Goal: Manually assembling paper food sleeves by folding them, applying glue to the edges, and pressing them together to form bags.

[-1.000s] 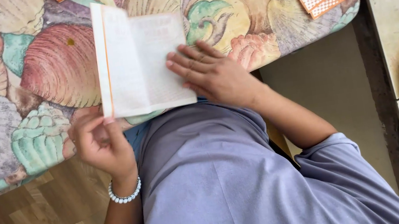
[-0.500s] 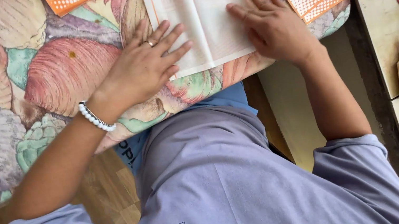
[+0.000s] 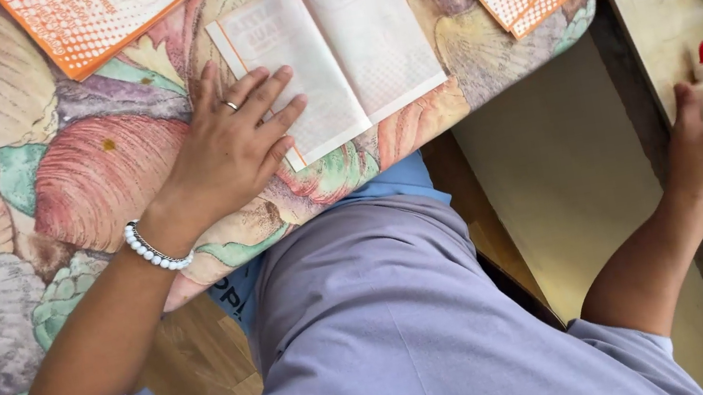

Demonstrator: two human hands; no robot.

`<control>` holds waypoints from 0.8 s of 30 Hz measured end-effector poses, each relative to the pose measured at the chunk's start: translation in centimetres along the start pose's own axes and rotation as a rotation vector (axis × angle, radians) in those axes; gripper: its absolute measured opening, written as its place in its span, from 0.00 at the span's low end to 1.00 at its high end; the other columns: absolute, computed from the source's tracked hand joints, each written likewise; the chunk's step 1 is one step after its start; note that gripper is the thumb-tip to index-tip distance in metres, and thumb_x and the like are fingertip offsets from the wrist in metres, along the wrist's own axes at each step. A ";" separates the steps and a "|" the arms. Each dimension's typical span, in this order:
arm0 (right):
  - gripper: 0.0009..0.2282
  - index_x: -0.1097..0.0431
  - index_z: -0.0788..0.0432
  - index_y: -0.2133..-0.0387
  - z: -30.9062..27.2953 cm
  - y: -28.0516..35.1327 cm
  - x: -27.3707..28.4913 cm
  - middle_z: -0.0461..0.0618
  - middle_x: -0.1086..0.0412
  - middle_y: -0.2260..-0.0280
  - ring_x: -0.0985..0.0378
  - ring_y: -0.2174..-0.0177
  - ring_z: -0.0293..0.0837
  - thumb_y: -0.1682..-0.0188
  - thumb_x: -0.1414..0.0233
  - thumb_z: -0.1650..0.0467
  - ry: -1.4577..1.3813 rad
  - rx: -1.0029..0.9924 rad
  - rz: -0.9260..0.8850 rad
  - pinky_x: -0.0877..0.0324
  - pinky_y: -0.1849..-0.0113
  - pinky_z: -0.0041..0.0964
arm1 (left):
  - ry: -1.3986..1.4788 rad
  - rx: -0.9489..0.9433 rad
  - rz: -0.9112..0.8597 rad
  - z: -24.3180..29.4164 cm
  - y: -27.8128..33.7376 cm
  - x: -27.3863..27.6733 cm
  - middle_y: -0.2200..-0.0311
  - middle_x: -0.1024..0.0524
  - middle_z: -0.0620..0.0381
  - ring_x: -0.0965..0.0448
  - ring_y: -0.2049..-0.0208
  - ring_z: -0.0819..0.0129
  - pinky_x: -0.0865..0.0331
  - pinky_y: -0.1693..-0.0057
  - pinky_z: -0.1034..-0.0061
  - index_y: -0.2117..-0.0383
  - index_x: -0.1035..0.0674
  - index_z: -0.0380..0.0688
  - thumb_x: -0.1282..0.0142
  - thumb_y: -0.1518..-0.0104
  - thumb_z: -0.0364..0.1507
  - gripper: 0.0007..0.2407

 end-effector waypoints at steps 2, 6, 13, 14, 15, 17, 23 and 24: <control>0.26 0.25 0.76 0.46 1.9 1.7 -0.6 0.71 0.25 0.54 0.24 0.58 0.68 0.54 0.22 0.76 -0.021 -0.033 -0.044 0.29 0.60 0.59 | -0.016 -0.011 0.022 0.1 -0.2 0.1 0.34 0.33 0.44 0.35 0.36 0.49 0.48 0.33 0.38 0.40 0.24 0.44 0.48 0.34 0.33 0.17; 0.22 0.27 0.81 0.41 2.6 2.2 -0.1 0.79 0.28 0.53 0.24 0.57 0.74 0.48 0.33 0.79 -0.145 -0.040 -0.132 0.30 0.57 0.61 | -0.028 -0.007 0.045 0.1 -0.1 0.2 0.36 0.31 0.45 0.34 0.38 0.52 0.45 0.33 0.41 0.42 0.22 0.46 0.42 0.37 0.33 0.17; 0.21 0.22 0.76 0.47 5.4 3.3 0.8 0.61 0.23 0.60 0.27 0.68 0.48 0.57 0.45 0.82 -0.208 -0.151 -0.220 0.29 0.67 0.39 | -0.064 0.023 0.071 0.6 0.2 -0.5 0.36 0.31 0.46 0.33 0.40 0.51 0.44 0.35 0.40 0.42 0.21 0.48 0.42 0.38 0.36 0.18; 0.17 0.21 0.76 0.50 5.2 3.3 1.1 0.62 0.22 0.61 0.24 0.67 0.50 0.55 0.42 0.83 -0.273 -0.148 -0.119 0.28 0.66 0.40 | -0.042 0.022 0.084 0.6 0.3 -0.5 0.37 0.30 0.46 0.33 0.40 0.50 0.46 0.34 0.37 0.42 0.21 0.47 0.42 0.38 0.36 0.18; 0.13 0.19 0.77 0.53 5.1 3.0 1.2 0.64 0.21 0.62 0.22 0.66 0.51 0.53 0.38 0.84 -0.336 -0.143 -0.005 0.26 0.65 0.41 | -0.027 0.013 0.107 0.3 -0.1 -0.5 0.37 0.29 0.45 0.33 0.40 0.49 0.49 0.33 0.35 0.42 0.21 0.46 0.42 0.37 0.35 0.18; 0.09 0.22 0.72 0.60 6.1 3.2 1.1 0.55 0.26 0.66 0.25 0.67 0.43 0.51 0.32 0.82 -0.468 -0.359 0.094 0.25 0.66 0.38 | -0.017 0.016 0.117 0.6 0.1 -0.5 0.37 0.30 0.44 0.36 0.36 0.46 0.50 0.32 0.35 0.42 0.22 0.46 0.43 0.37 0.36 0.18; 0.03 0.22 0.63 0.68 7.3 -0.8 2.3 0.51 0.30 0.73 0.32 0.75 0.39 0.51 0.35 0.77 -1.025 -0.780 0.470 0.39 0.73 0.31 | -0.017 0.050 0.090 0.5 0.1 -0.7 0.36 0.33 0.42 0.35 0.36 0.48 0.49 0.34 0.34 0.42 0.23 0.49 0.46 0.37 0.38 0.18; 0.04 0.21 0.62 0.67 8.9 -0.8 1.1 0.45 0.38 0.78 0.38 0.75 0.36 0.51 0.42 0.73 -1.315 -0.942 0.559 0.42 0.67 0.30 | -0.031 0.052 0.099 0.5 0.1 -0.5 0.36 0.31 0.44 0.34 0.37 0.51 0.48 0.35 0.34 0.42 0.21 0.51 0.45 0.37 0.38 0.18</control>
Point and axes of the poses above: each hand's wrist, its own y-axis away from the middle knuckle, its own x-axis out of the back of the hand, z = x × y, the point moved 2 cm from there along -y, towards the middle knuckle
